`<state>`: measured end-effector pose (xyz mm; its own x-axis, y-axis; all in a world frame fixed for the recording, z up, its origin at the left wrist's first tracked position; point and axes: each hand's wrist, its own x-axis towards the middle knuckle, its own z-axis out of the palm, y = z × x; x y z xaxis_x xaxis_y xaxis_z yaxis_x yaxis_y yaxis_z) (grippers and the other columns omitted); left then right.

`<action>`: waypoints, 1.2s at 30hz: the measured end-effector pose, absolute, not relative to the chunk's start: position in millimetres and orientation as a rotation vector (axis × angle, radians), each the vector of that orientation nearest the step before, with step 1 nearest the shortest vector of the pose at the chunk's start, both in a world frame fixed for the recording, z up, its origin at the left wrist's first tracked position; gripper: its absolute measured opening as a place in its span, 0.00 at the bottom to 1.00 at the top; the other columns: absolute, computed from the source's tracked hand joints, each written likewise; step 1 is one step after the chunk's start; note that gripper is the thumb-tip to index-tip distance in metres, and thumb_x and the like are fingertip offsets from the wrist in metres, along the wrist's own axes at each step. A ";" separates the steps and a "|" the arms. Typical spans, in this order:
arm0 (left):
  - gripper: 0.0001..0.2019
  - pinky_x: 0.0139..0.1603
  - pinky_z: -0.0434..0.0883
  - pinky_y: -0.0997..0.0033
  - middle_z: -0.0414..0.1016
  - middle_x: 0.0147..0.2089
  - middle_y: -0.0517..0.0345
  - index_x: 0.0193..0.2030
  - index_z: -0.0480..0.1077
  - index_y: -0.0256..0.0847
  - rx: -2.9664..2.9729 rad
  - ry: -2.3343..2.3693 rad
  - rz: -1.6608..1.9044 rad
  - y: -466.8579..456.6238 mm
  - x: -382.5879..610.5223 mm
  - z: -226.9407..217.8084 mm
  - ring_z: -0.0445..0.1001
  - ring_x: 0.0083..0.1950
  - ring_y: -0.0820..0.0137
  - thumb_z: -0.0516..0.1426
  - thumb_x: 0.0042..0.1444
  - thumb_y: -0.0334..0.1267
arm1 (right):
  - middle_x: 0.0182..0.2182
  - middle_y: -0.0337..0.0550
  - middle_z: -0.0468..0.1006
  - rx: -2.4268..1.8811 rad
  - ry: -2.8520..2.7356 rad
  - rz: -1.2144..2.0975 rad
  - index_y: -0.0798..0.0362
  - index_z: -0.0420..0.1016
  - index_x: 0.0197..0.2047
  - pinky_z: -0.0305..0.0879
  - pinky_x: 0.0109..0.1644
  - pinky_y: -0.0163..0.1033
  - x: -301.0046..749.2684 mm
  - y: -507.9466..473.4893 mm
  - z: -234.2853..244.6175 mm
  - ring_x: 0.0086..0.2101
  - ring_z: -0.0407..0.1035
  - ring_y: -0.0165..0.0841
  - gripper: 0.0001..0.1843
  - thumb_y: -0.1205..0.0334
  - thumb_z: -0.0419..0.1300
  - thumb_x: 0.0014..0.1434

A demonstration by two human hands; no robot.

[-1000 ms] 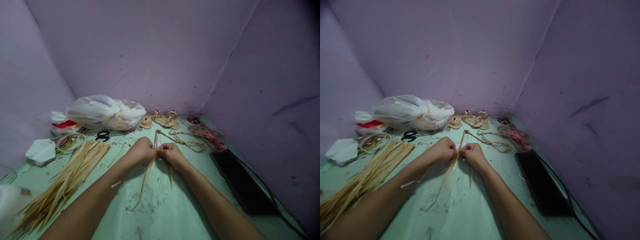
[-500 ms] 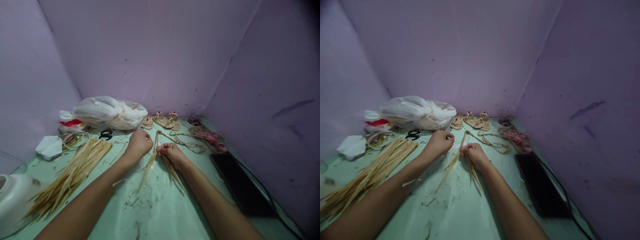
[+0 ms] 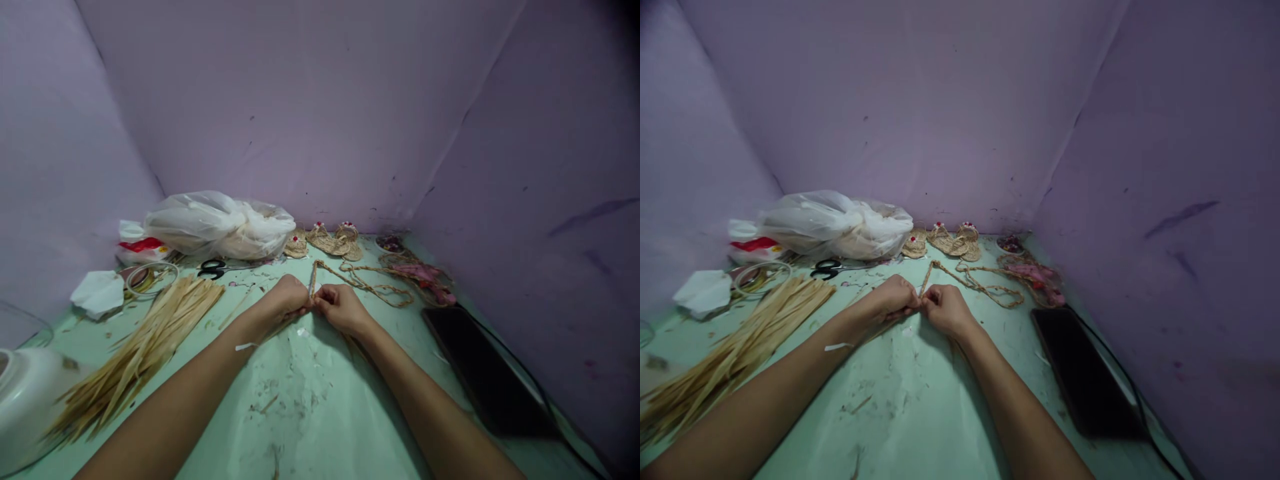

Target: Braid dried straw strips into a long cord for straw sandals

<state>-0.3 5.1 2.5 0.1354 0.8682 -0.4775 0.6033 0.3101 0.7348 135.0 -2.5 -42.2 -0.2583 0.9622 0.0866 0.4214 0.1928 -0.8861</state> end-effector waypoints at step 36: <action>0.11 0.12 0.45 0.79 0.50 0.05 0.65 0.10 0.57 0.36 1.298 1.429 0.473 -5.2 1.0 -1.2 0.48 0.08 0.81 0.51 0.39 0.28 | 0.12 0.40 0.68 -1.720 -1.843 1.002 0.55 0.75 0.17 0.48 0.23 0.32 125.2 -22.3 -7.5 0.19 0.60 0.27 0.06 0.70 0.56 0.37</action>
<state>1.0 -5.2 -1.2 0.1941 0.8773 -0.4390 0.4418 0.3214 0.8376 125.2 -22.3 -7.5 -0.1420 0.9761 -0.1648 0.6688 -0.0282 -0.7429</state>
